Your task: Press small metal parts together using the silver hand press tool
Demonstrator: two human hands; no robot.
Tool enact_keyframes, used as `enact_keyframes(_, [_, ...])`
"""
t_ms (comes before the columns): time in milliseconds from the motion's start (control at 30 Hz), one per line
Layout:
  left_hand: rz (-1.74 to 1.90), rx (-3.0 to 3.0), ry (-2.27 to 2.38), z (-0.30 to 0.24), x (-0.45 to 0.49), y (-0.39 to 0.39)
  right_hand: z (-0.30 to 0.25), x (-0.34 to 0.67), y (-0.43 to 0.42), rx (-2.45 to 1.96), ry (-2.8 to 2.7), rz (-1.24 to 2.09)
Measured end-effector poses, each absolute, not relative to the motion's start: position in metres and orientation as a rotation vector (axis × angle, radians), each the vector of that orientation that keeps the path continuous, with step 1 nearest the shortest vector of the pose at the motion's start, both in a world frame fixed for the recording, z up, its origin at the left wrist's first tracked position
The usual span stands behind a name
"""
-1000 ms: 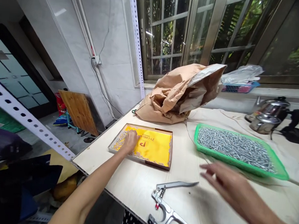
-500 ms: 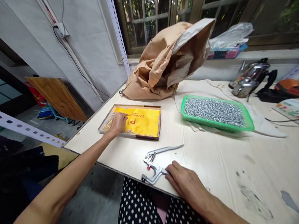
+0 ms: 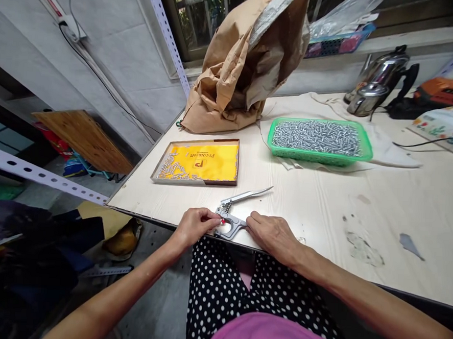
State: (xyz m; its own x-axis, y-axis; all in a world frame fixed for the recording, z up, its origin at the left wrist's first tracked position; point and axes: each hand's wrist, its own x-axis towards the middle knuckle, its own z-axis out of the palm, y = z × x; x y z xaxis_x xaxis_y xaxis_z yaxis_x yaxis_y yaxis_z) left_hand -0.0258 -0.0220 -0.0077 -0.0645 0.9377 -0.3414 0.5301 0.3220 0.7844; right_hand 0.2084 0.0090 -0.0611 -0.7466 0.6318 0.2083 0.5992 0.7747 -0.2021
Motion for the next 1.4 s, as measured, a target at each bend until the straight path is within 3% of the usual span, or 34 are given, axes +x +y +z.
enact_keyframes(633, [0.165, 1.487, 1.791, -0.014, -0.027, -0.009, -0.049, 0.208, 0.011, -1.062, -2.731, 0.265])
enact_keyframes(1400, [0.059, 1.280, 1.686, -0.009, -0.024, 0.001, -0.018, 0.228, 0.051, -1.139, -2.792, 0.342])
